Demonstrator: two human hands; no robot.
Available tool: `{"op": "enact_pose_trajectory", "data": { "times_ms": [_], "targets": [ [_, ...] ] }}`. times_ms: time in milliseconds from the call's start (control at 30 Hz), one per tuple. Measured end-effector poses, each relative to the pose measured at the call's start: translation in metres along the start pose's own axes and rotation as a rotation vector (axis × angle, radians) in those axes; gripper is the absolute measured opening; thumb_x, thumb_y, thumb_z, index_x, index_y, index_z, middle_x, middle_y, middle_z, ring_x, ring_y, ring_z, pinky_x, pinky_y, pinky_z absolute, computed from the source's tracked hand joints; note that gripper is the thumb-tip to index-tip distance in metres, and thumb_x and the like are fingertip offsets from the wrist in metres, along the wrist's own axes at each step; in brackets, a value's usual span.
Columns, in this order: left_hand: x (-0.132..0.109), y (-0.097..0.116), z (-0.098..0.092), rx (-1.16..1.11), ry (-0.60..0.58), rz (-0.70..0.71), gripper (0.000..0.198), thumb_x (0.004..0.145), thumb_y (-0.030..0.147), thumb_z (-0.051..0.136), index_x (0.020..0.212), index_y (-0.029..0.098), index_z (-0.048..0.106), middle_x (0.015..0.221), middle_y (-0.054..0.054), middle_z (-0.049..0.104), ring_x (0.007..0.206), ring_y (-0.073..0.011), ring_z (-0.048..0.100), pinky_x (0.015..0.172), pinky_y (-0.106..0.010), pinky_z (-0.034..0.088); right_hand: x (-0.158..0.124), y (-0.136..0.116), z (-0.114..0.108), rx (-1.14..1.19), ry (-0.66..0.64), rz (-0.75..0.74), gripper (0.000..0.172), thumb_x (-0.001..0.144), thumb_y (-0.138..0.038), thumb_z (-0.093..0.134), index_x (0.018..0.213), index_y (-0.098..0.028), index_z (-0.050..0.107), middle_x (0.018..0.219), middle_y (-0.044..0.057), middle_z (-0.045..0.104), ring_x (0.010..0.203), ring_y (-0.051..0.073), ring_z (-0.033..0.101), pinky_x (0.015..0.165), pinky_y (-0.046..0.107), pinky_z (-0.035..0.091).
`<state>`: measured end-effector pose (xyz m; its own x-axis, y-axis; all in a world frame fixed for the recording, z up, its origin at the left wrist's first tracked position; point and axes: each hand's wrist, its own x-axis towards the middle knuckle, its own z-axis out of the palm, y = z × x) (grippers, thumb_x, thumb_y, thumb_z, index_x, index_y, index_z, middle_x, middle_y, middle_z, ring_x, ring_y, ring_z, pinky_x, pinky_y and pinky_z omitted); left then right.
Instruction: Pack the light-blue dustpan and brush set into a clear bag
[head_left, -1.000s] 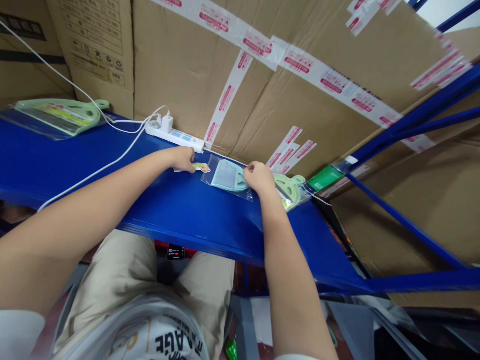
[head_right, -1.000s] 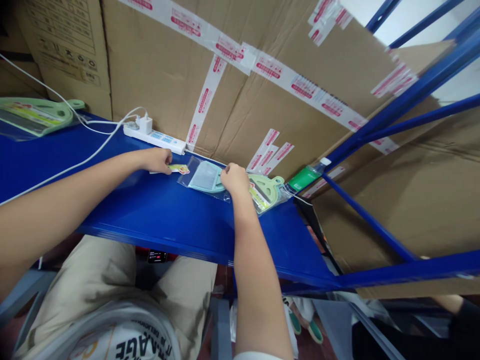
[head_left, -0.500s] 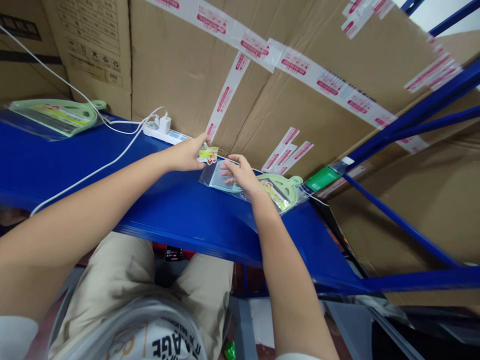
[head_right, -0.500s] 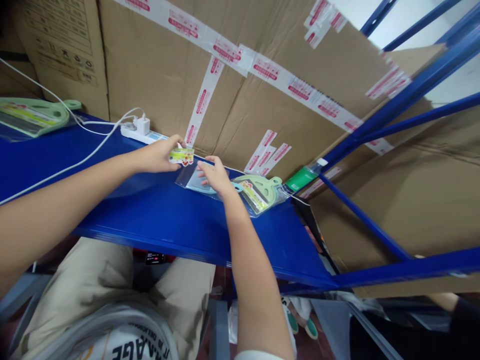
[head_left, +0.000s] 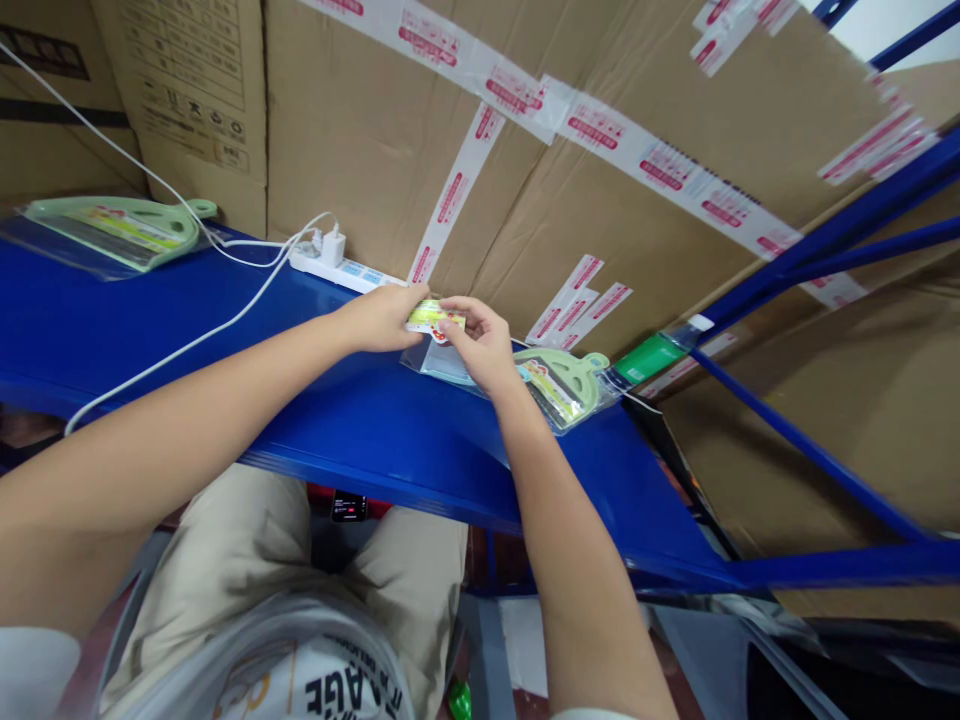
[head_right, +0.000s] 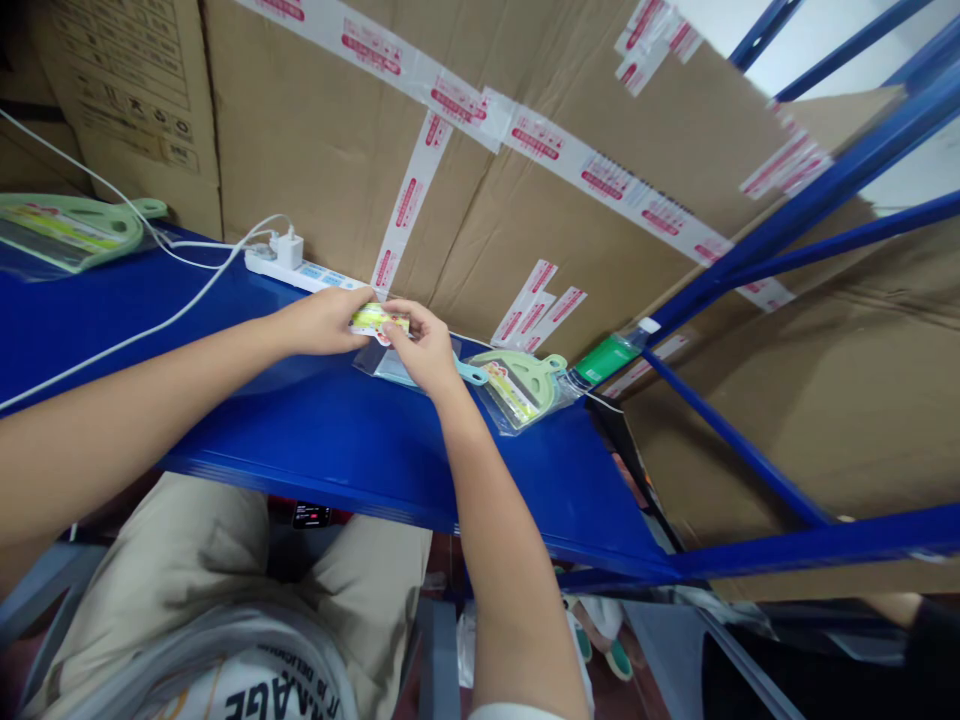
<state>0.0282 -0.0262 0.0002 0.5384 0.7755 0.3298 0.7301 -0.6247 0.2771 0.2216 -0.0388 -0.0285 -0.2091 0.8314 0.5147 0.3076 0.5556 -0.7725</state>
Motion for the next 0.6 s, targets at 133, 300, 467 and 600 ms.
{"op": "enact_pose_trajectory", "data": {
  "times_ms": [133,300,467,600],
  "targets": [
    [0.0,0.002,0.002,0.064,-0.016,-0.01,0.043,0.085,0.03,0.06,0.125,0.014,0.063,0.109,-0.015,0.076,0.104,-0.0311,0.071,0.083,-0.035,0.049,-0.001,-0.003,0.004,-0.074,-0.014,-0.013,0.016,0.079,-0.029,0.075,0.094,-0.023,0.079,0.105,0.004,0.079,0.102,0.021,0.072,0.098,0.041,0.06],
    [0.002,-0.007,-0.001,0.138,-0.044,-0.043,0.041,0.089,0.032,0.057,0.125,0.016,0.066,0.105,-0.013,0.077,0.102,-0.0305,0.072,0.082,-0.035,0.049,-0.001,-0.004,-0.005,-0.128,0.013,0.063,0.021,0.079,-0.033,0.078,0.097,-0.022,0.081,0.105,0.005,0.078,0.093,0.021,0.071,0.085,0.039,0.061],
    [0.003,-0.014,-0.004,0.183,-0.077,-0.076,0.039,0.091,0.032,0.053,0.123,0.016,0.07,0.104,-0.014,0.077,0.104,-0.0306,0.072,0.085,-0.035,0.049,-0.002,-0.006,-0.014,-0.115,-0.018,0.092,0.03,0.078,-0.036,0.08,0.105,-0.024,0.08,0.101,0.003,0.078,0.081,0.017,0.068,0.077,0.036,0.061],
    [0.004,-0.02,-0.004,0.16,-0.071,-0.079,0.037,0.09,0.033,0.055,0.12,0.019,0.073,0.102,-0.011,0.078,0.106,-0.0295,0.071,0.088,-0.034,0.049,-0.001,-0.004,-0.018,-0.032,-0.04,0.092,0.029,0.079,-0.037,0.08,0.104,-0.023,0.079,0.097,0.004,0.077,0.084,0.018,0.07,0.076,0.036,0.062]
  ]
}}
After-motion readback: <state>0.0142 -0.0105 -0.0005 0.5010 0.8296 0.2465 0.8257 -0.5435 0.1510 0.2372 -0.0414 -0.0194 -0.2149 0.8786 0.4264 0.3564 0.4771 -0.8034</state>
